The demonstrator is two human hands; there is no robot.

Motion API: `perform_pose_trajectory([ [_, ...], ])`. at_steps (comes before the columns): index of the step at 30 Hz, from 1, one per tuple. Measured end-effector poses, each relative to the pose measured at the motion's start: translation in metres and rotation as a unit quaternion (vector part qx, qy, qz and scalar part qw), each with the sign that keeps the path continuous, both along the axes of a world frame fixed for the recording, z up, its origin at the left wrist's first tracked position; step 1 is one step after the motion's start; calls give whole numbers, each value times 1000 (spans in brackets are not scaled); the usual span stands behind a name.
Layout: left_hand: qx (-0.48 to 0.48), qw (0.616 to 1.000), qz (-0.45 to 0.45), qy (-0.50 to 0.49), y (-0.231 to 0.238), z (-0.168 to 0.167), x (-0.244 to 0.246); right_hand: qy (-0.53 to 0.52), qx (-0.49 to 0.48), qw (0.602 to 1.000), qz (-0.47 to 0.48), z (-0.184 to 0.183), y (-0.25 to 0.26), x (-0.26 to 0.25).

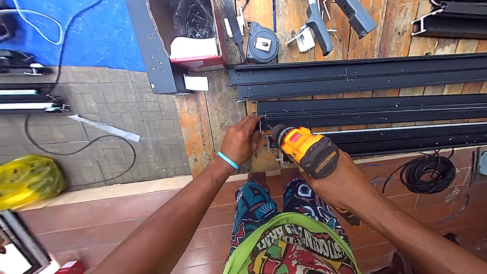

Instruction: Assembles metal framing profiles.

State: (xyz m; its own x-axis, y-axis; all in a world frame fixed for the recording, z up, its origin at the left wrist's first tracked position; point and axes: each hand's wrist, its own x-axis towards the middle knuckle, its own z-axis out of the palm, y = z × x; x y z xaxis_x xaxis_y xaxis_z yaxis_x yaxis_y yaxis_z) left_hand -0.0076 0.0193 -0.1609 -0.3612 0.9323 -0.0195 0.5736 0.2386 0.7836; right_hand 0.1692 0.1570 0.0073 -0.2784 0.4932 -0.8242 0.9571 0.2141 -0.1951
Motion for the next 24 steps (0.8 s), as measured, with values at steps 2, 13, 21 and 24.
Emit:
perform_pose_trajectory([
  [2, -1, 1000, -2, 1, 0, 0, -1, -1, -2, 1000, -2, 0, 1, 0],
  [13, -7, 1000, -4, -1, 0, 0, -1, -10, -4, 1000, 2, 2, 0, -3],
  [21, -11, 1000, -2, 3, 1, 0, -1, 21, -40, 996, -82, -10, 10, 5],
  [24, -16, 1000, -4, 3, 1, 0, -1, 25, -40, 995, -88, -11, 6, 8],
])
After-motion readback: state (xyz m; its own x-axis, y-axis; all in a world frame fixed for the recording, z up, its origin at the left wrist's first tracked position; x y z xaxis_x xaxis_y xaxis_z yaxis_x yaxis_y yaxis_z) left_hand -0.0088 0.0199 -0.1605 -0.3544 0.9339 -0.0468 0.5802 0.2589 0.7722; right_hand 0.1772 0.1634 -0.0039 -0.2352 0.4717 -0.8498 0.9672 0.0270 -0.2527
